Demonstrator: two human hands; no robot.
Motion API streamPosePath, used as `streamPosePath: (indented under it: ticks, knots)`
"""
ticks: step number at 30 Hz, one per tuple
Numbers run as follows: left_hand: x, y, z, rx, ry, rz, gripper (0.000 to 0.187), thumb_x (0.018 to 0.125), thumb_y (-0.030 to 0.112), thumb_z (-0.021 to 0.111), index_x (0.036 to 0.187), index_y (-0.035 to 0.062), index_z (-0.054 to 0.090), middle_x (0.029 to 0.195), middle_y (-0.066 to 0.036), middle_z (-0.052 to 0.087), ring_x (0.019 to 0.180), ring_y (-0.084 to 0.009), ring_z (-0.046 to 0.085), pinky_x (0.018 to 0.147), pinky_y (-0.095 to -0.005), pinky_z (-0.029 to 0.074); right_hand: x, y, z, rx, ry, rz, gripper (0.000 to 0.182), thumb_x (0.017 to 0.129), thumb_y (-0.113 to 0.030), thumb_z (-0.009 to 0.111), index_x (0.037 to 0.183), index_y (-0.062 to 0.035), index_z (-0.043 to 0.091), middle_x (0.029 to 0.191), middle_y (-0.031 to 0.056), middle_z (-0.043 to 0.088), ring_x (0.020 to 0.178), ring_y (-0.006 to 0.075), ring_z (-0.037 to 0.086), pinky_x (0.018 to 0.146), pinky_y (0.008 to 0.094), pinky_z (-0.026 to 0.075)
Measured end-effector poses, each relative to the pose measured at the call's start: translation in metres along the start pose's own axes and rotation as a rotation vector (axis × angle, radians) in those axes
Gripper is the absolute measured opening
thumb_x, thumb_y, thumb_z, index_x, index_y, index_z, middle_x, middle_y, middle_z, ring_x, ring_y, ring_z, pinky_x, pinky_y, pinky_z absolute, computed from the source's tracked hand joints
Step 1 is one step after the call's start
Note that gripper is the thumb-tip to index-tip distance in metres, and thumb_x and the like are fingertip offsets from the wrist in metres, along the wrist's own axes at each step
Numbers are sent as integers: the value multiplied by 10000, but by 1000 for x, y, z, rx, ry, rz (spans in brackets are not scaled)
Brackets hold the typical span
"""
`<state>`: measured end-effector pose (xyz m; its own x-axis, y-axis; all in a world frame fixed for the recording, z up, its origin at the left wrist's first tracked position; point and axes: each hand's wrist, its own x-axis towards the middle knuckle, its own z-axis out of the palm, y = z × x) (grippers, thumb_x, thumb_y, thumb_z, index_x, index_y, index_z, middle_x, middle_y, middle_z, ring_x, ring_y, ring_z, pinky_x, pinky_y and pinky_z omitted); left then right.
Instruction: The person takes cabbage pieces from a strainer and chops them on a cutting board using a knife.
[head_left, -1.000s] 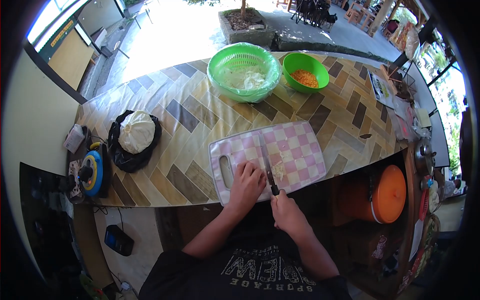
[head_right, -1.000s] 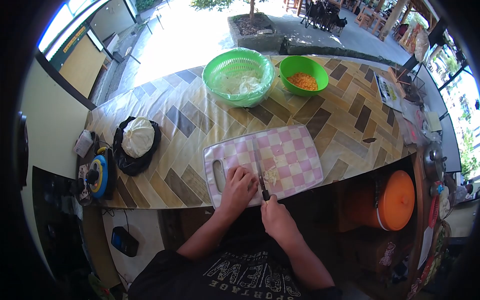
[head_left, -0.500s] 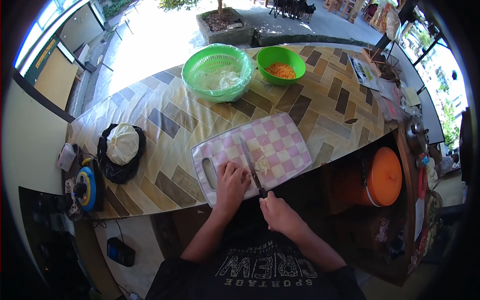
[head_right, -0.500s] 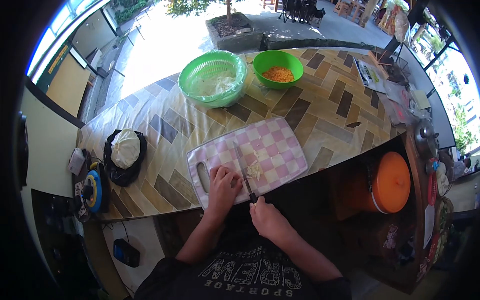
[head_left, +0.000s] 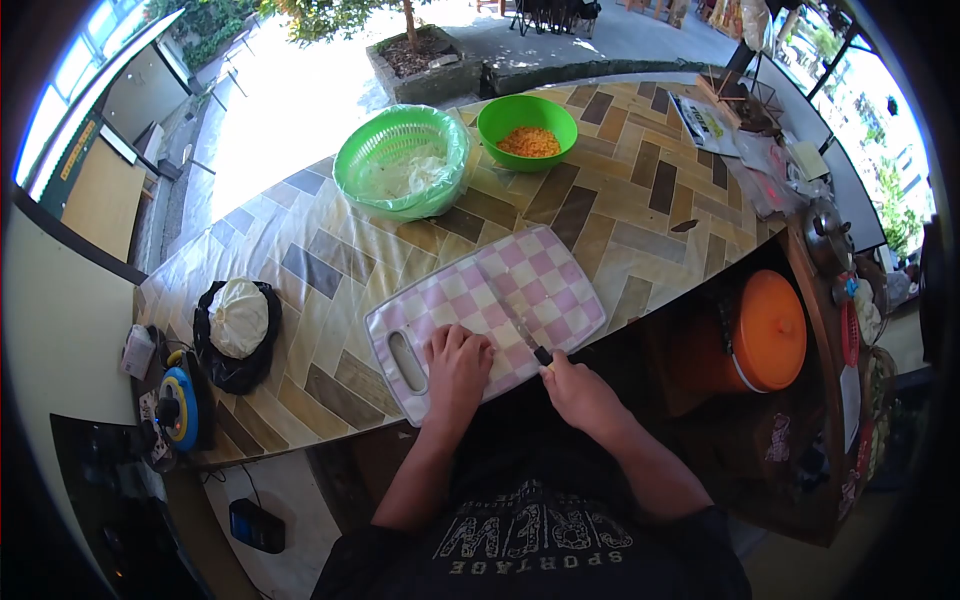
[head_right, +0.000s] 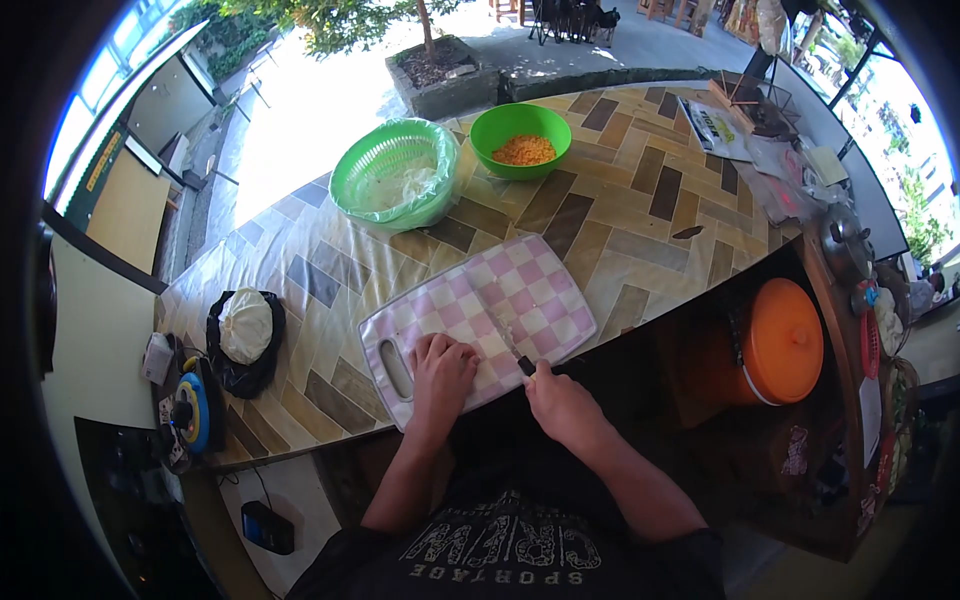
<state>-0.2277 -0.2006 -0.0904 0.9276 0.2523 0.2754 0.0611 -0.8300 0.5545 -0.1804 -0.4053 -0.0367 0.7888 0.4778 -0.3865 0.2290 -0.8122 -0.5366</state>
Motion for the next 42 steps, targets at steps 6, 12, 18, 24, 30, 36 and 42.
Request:
streamPosePath:
  ticks: [6,12,18,24,30,36,42]
  knots:
    - [49,17,27,-68,51,66,145,863,108,733,995,66,776,997,-86,661,1076,-314,580,976,-441,446,22,15,-36,65,66,-91,348,1089,-305,471,1099,40,511,850,335,665,883,535,656,767,632,499]
    - [54,16,-24,-253,203,-48,297,912,-47,600,1163,28,740,932,-108,685,965,-321,617,909,-417,490,15,24,-29,51,-42,-241,330,1084,-283,478,1113,43,510,809,309,678,836,516,677,743,620,529]
    - [37,5,-36,-164,196,-286,272,1001,-1,536,1218,7,700,875,-115,725,934,-297,655,878,-402,491,30,49,-50,-10,-107,-218,347,1084,-308,483,1080,38,513,772,284,682,782,499,691,701,601,546]
    - [83,5,-18,1,248,-225,294,967,-42,529,1199,20,698,1012,-170,713,1021,-345,676,910,-428,524,50,89,-135,112,-202,-254,334,1069,-329,509,1082,2,550,875,303,681,886,522,661,768,609,506]
    - [165,47,-77,86,288,-95,167,969,56,617,1091,4,719,1067,-197,717,1020,-374,691,891,-440,540,78,120,-169,63,-108,-434,252,1019,-291,570,1100,-52,573,884,238,695,898,483,670,795,585,511]
    - [267,-57,-75,69,70,-214,310,909,110,705,1209,31,713,1155,-200,709,1083,-364,680,933,-450,549,101,141,-148,27,-109,-673,189,979,-241,604,1104,-100,606,882,213,687,881,460,661,781,564,521]
    - [320,-121,-42,421,-220,74,492,767,153,833,1242,114,709,1244,-144,687,1239,-347,593,1066,-463,478,107,187,-122,139,-56,-724,221,952,-234,639,1108,-78,659,929,238,678,890,441,644,797,555,523]
